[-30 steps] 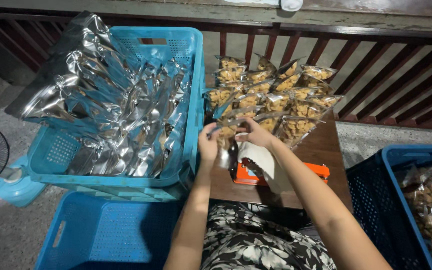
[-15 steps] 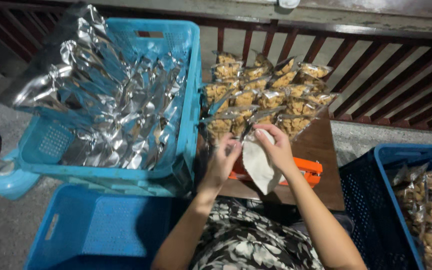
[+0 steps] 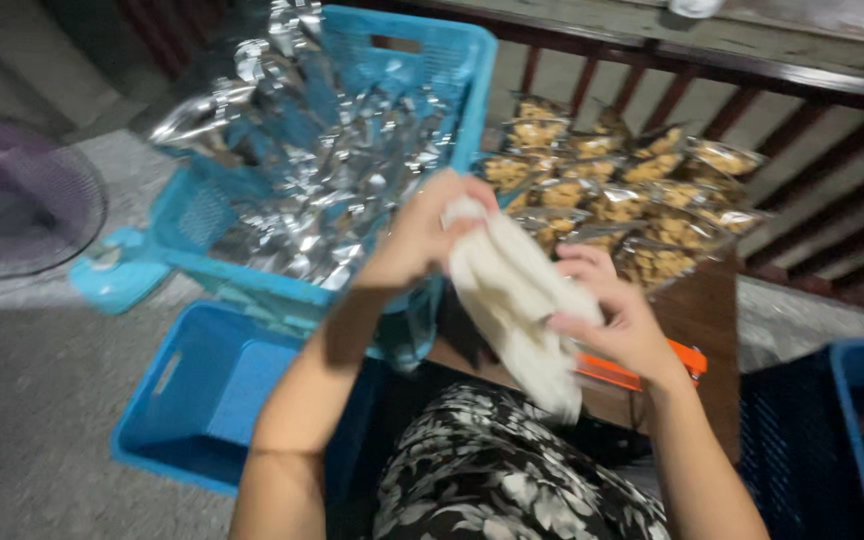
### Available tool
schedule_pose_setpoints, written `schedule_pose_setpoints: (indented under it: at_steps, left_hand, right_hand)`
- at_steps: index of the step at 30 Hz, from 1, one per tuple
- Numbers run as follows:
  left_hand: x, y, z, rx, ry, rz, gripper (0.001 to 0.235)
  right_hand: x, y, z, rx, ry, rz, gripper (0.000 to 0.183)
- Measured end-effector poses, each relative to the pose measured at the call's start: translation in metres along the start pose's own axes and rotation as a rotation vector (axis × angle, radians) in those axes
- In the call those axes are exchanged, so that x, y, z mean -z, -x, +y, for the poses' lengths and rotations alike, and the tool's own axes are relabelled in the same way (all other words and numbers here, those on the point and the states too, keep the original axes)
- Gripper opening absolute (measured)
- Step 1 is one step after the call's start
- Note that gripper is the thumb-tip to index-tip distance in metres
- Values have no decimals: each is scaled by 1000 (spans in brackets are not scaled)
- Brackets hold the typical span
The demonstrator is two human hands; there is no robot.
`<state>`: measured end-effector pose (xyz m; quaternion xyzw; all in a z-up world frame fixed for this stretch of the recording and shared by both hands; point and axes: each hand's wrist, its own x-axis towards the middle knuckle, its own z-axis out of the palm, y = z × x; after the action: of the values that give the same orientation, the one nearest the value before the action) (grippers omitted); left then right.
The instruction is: The person sits on a low stool and repeatedly packs snacks into silver foil pouches using a white cloth to handle the contents. They seal each pouch with an orange stapler and place the finished packages on a wooden table.
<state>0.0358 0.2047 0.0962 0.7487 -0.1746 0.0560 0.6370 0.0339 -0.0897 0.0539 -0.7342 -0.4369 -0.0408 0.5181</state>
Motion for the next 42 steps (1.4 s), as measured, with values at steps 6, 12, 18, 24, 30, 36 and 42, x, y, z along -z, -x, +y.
schedule_pose_setpoints:
  at_steps: [6,12,18,24,30,36,42]
  left_hand:
    - [150,-29,-49,-253,-959,614,33]
    - [329,10,-159,-77,-1318,1506,74]
    - [275,21,-102,81,-572,1106,33]
    - [143,36,34,-195,-316,875,18]
    - [-7,57,94,-462,-677,673,15]
    - [-106,49,116,-615,-470,334,22]
    - [-136,32,73,-587,-369,99,43]
  right_hand:
    - [-58,-60,3,-488,-1486,474,69]
    - [-87,-90,26,-409,-1731,307,56]
    - [-104,-85,29,-597,-1747,173,49]
    - [-99,-96,9,-550,-1630,223,50]
    - [-92,-67,-37,-273,-817,359,52]
    - [-70,-39,-68,9,-1798,-154,53]
    - [-44,53,-18,-221,-631,962,39]
